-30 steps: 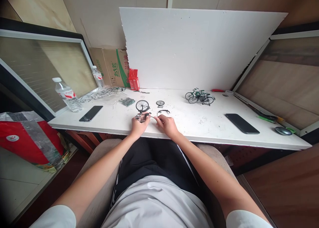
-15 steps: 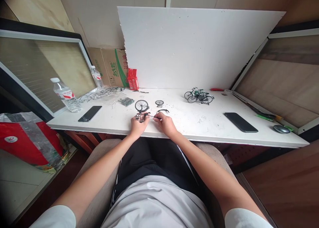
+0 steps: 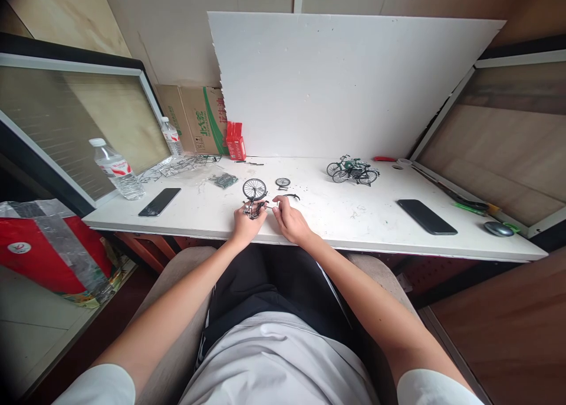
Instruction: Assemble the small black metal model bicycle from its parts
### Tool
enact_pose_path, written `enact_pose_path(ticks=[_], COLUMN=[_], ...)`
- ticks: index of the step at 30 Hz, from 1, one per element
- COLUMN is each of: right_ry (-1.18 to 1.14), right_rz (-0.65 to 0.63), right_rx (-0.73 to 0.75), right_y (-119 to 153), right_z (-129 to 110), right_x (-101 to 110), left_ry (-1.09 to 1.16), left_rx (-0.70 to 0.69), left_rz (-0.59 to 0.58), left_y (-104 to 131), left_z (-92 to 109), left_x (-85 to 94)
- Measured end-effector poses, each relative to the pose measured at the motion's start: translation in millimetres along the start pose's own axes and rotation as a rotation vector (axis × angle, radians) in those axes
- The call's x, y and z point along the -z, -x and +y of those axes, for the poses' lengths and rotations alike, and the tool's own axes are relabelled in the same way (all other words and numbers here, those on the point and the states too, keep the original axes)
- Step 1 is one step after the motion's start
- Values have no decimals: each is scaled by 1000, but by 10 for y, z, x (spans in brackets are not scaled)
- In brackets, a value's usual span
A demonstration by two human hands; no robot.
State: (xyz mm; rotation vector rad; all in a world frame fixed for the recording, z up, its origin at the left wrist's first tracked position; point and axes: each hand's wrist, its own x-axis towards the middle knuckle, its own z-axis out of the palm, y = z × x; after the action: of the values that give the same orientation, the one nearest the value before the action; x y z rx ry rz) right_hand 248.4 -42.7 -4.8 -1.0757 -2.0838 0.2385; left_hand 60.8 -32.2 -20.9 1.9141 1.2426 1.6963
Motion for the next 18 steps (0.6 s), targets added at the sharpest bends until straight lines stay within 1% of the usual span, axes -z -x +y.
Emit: enact_pose_path(ticks=[7,12,15,18], right_ry=[-57,-94,-103,-139], right_rz=[-21,-18,-29,-61], right_rx=[100,134,109,24], right_y=[3,18,21,25], right_z=[44,-4,-54,-92], right_x=[-28,-1,37,71], left_ry=[37,34,35,28], left_rx=[36,51,50,15], left_rz=[21,12,9,-1], left_y=[-9,-16,-8,4], left_z=[-2,-7,-12,-23], left_x=[1,2,4,5])
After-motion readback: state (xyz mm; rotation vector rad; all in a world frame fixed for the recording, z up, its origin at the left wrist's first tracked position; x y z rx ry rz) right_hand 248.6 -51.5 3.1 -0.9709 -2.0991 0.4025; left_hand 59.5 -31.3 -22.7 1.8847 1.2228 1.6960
